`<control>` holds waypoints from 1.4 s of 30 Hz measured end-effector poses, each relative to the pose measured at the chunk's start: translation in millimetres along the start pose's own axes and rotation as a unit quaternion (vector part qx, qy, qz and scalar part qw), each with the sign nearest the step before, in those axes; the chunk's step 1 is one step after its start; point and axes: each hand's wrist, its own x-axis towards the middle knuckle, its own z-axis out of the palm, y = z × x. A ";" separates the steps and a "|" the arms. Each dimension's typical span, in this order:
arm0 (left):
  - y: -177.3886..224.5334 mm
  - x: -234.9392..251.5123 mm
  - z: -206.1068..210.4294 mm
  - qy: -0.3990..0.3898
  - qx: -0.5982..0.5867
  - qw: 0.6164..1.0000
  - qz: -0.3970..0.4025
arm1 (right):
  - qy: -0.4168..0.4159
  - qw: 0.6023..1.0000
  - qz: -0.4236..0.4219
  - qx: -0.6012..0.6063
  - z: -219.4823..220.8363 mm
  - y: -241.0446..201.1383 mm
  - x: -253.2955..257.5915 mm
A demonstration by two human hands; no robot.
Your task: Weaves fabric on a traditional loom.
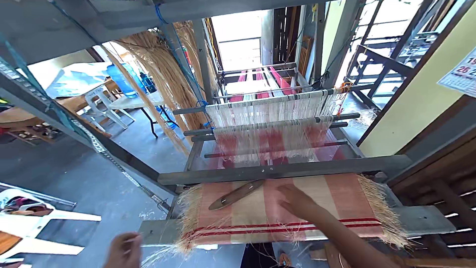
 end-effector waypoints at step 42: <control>154.5 5.6 231.0 -0.241 0.091 0.957 0.137 | -0.040 0.990 0.020 -0.131 -2.7 -69.8 27.0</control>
